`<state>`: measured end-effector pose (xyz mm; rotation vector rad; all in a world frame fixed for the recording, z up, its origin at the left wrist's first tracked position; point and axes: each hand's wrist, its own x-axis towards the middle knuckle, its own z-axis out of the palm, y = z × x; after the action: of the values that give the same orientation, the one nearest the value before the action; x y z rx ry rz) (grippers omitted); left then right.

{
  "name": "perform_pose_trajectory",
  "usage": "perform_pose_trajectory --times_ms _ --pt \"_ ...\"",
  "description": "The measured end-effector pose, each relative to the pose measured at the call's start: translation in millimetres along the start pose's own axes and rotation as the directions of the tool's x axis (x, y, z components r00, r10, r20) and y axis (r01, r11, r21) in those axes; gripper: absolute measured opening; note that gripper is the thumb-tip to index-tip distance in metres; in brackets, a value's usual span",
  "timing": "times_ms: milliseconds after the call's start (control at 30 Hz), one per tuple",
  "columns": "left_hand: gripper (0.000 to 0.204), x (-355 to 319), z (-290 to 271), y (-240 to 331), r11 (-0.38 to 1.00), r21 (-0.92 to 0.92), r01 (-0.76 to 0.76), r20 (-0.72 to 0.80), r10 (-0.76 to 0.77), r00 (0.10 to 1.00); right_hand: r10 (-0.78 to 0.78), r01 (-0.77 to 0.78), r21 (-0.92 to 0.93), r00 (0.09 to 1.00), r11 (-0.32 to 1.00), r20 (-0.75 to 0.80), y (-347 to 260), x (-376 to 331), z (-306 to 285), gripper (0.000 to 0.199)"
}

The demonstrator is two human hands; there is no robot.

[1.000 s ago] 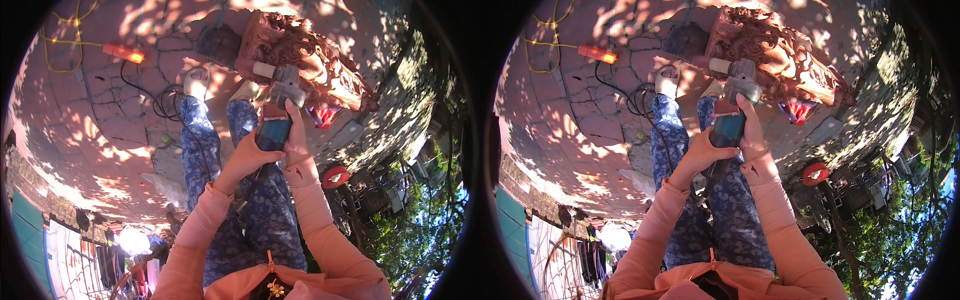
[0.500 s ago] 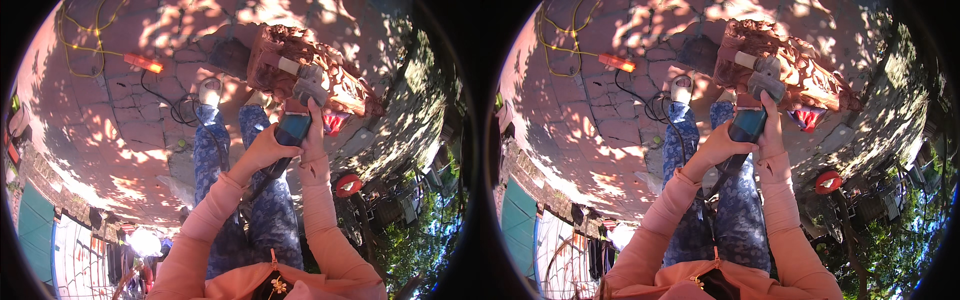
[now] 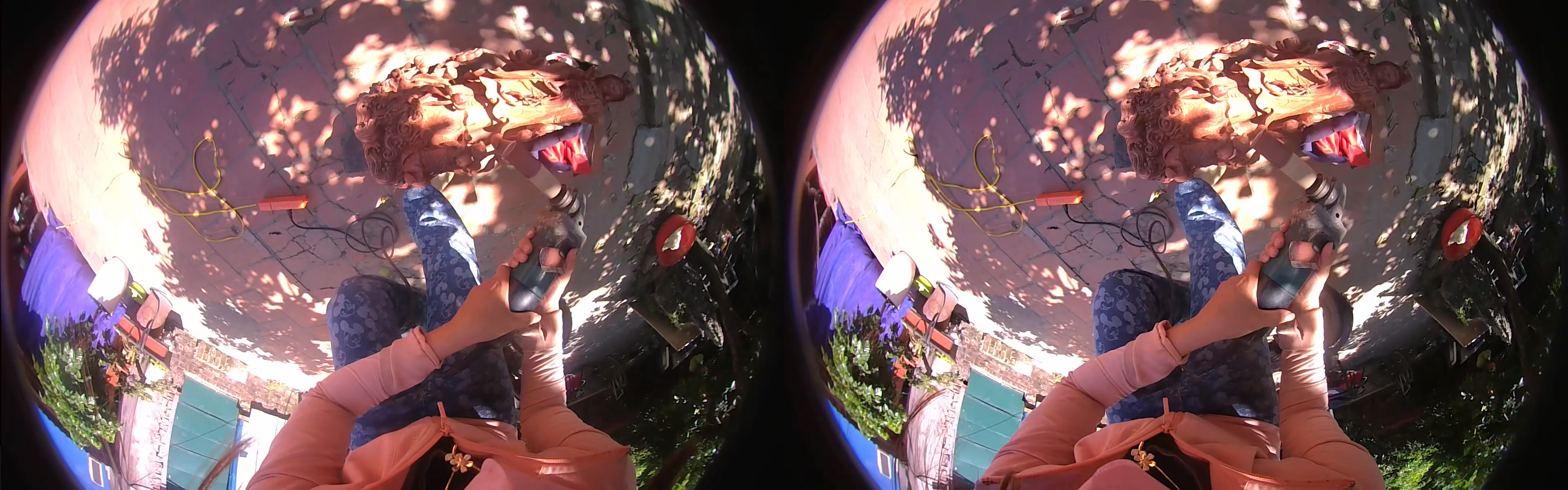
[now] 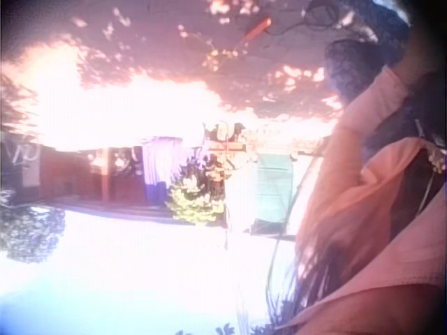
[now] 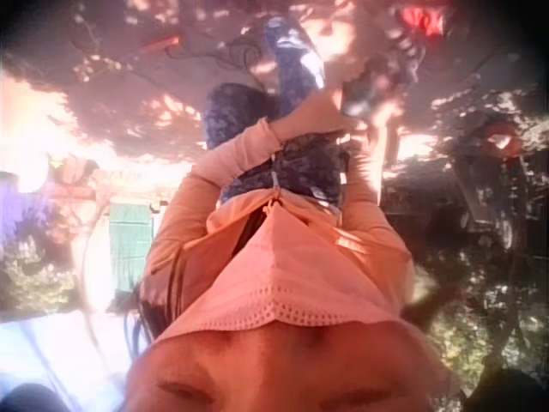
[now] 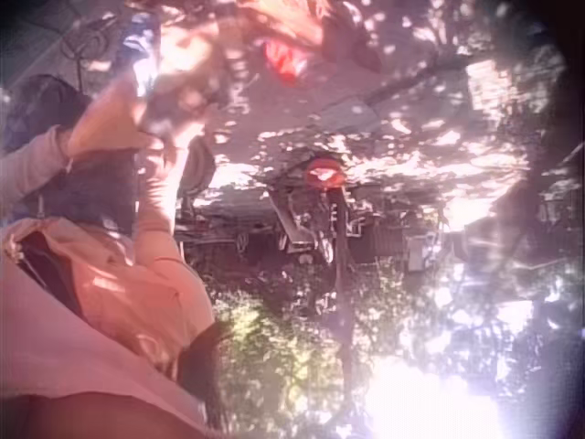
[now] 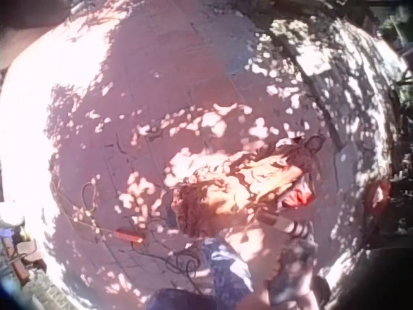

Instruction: The person uses a handheld rotary carving tool to shape a large piece of wood. They hold the tool with both hands and move it along the wood surface, occasionally pausing to reposition the wood or adjust their grip.

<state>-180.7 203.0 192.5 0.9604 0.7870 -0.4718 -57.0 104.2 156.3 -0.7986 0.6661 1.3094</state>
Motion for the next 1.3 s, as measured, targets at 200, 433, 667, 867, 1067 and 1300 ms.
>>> perform_pose_trajectory --times_ms 200,433,667,867,1067,1300 --pt "0.087 -0.8 9.4 14.3 0.989 0.129 -0.073 0.155 0.052 0.986 -0.174 0.182 0.143 0.982 0.973 -0.070 3.4 -31.4 -10.9 0.080" --pt "0.053 -5.8 -73.8 60.5 0.910 0.415 -0.031 0.226 -0.070 0.972 -0.407 0.405 0.350 0.911 0.845 -0.072 55.8 -47.7 7.3 0.086" --pt "0.068 120.1 -278.1 -27.7 0.293 0.952 -0.085 -0.056 0.439 0.897 -0.665 0.548 0.680 0.738 0.487 -0.118 199.0 -44.0 39.7 0.086" --pt "0.089 200.7 -293.4 -25.2 0.051 0.984 -0.171 0.151 0.270 0.951 -0.754 0.560 0.811 0.604 0.168 -0.260 327.1 -13.9 88.9 0.089" --pt "0.061 210.7 -281.6 -48.5 -0.096 0.961 -0.260 0.277 0.302 0.912 -0.647 0.629 0.776 0.576 -0.040 -0.500 407.4 0.1 121.7 0.090" --pt "0.042 236.2 -303.5 -43.9 -0.232 0.905 -0.356 0.410 0.259 0.874 -0.465 0.709 0.629 0.461 -0.319 -0.756 445.6 13.2 133.1 0.090"
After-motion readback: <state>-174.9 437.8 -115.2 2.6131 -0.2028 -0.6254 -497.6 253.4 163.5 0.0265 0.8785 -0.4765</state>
